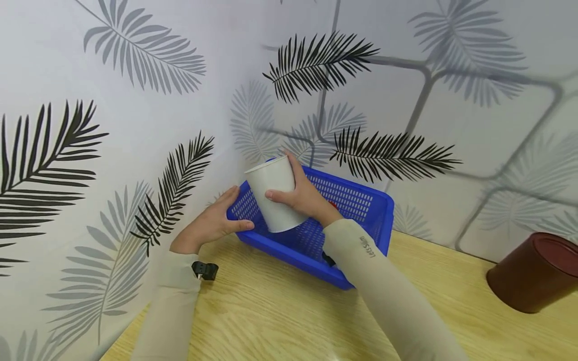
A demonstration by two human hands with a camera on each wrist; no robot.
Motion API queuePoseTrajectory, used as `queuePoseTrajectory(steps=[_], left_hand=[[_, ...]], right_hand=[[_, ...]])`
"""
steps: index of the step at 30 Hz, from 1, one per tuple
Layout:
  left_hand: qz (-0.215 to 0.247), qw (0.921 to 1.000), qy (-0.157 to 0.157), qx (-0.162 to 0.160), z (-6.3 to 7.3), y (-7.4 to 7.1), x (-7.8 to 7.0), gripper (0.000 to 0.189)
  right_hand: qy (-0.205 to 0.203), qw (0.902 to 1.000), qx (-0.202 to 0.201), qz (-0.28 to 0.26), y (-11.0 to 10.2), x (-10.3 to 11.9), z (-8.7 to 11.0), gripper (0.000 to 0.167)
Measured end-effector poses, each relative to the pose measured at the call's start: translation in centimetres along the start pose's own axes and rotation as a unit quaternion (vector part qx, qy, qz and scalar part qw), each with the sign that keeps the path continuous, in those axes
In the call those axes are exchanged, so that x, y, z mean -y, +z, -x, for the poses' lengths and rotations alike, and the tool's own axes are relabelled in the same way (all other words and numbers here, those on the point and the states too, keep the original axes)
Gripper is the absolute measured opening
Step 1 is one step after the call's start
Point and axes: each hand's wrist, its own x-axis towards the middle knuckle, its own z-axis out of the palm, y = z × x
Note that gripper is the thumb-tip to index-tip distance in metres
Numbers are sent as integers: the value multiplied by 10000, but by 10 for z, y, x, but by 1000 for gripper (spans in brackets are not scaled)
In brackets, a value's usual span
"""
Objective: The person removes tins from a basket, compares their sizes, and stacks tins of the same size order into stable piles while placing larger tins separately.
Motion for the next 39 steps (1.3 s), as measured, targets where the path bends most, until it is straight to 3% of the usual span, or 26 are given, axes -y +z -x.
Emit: queuePoseTrajectory(steps=[5, 10, 17, 23, 28, 35, 39], left_hand=[[-78, 9999, -66, 89, 1, 0, -5, 114], [-3, 9999, -147, 90, 4, 0, -8, 112], [-6, 9998, -178, 125, 5, 4, -10, 111], [-45, 9993, -275, 269, 10, 4, -13, 108], [-18, 9993, -245, 294, 8, 3, -14, 109], [-127, 9989, -206, 392, 7, -2, -19, 113], [-332, 9985, -122, 426, 6, -7, -22, 111]], right_hand=[[-30, 9992, -202, -347, -21, 10, 6, 108], [-389, 9968, -424, -557, -44, 23, 16, 112], [-814, 9909, -818, -693, -73, 43, 45, 114], [-915, 9877, -1169, -500, -99, 47, 84, 106], [-1058, 9801, -1475, -803, -122, 43, 127, 106], [-1524, 9578, -2111, -1215, -146, 36, 190, 109], [-1802, 9422, -2597, -1108, -159, 25, 222, 110]])
